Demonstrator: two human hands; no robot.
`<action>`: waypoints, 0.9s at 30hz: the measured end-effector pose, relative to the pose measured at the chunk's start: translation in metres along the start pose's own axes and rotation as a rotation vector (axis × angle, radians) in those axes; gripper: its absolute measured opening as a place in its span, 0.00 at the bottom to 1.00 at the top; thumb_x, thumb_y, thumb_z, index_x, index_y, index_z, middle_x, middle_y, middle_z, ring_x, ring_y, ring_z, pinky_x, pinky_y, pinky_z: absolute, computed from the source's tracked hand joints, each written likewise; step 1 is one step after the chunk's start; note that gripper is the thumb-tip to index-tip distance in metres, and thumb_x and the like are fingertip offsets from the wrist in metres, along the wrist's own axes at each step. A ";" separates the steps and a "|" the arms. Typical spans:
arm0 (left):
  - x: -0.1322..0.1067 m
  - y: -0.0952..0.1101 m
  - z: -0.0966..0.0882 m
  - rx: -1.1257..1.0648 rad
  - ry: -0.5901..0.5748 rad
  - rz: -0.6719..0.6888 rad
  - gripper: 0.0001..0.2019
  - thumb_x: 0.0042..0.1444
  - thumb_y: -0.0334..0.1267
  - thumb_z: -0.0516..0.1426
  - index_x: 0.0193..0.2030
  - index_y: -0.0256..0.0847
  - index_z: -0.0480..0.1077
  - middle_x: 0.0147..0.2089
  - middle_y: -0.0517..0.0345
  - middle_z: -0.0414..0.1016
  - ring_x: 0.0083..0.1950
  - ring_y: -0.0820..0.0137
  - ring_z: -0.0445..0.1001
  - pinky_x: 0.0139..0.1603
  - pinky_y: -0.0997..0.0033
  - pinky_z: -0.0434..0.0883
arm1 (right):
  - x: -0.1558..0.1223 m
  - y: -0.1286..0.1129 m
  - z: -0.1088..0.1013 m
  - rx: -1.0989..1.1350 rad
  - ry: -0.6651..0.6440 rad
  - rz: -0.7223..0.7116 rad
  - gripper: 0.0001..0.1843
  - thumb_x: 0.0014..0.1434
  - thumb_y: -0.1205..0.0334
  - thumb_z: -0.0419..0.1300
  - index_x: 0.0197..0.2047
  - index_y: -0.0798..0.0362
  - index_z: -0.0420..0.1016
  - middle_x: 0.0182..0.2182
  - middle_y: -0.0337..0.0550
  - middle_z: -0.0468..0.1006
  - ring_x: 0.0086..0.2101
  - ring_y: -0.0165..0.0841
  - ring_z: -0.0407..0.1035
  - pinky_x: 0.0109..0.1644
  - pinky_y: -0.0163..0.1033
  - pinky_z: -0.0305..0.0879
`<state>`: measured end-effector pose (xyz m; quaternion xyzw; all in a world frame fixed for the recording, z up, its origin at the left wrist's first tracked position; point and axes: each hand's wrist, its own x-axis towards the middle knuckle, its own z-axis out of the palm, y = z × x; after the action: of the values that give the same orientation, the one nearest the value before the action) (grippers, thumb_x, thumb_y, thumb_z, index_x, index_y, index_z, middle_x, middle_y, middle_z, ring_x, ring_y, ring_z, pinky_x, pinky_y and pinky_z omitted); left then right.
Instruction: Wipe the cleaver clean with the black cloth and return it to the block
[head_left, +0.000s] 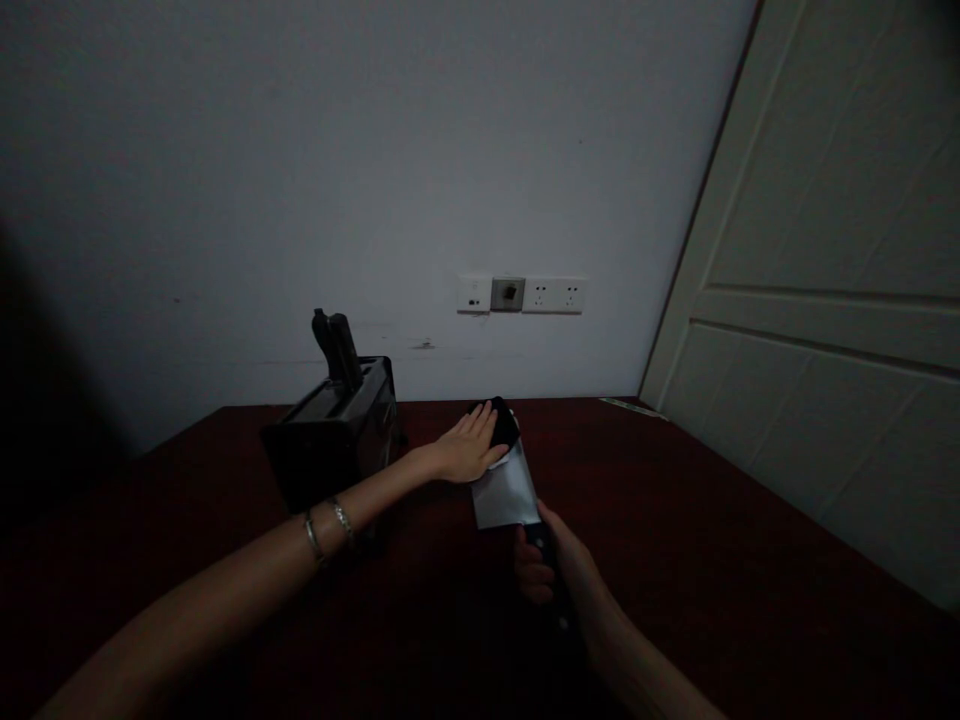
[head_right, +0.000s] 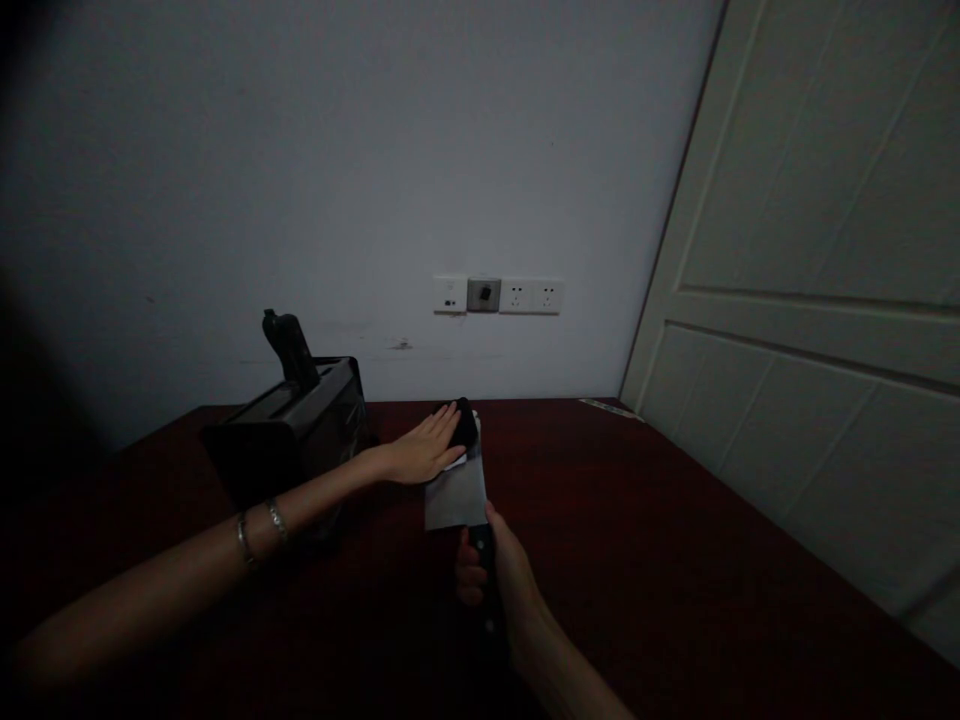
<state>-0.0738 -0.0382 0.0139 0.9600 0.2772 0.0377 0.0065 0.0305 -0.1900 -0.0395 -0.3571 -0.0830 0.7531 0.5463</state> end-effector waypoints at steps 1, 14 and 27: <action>-0.002 0.001 0.002 0.004 0.003 0.008 0.35 0.61 0.51 0.30 0.65 0.20 0.34 0.67 0.36 0.26 0.67 0.59 0.27 0.65 0.58 0.40 | 0.000 0.000 0.001 0.004 0.008 -0.004 0.32 0.63 0.48 0.34 0.20 0.58 0.64 0.10 0.32 0.55 0.09 0.19 0.46 0.12 0.26 0.40; -0.028 0.023 -0.005 0.064 0.043 0.084 0.35 0.61 0.52 0.32 0.65 0.22 0.35 0.67 0.38 0.27 0.67 0.59 0.27 0.65 0.59 0.41 | 0.000 -0.002 -0.003 -0.026 -0.066 -0.074 0.30 0.61 0.44 0.40 0.20 0.57 0.64 0.09 0.31 0.55 0.09 0.19 0.44 0.12 0.26 0.41; -0.047 0.048 0.005 0.189 0.148 0.206 0.34 0.61 0.52 0.32 0.65 0.25 0.37 0.68 0.41 0.30 0.67 0.61 0.29 0.65 0.61 0.42 | -0.009 -0.008 0.006 -0.006 -0.067 -0.059 0.36 0.63 0.48 0.31 0.14 0.57 0.62 0.08 0.33 0.54 0.08 0.19 0.43 0.10 0.25 0.40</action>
<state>-0.0871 -0.1036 0.0069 0.9743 0.1796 0.0824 -0.1083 0.0345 -0.1935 -0.0271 -0.3307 -0.1137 0.7480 0.5641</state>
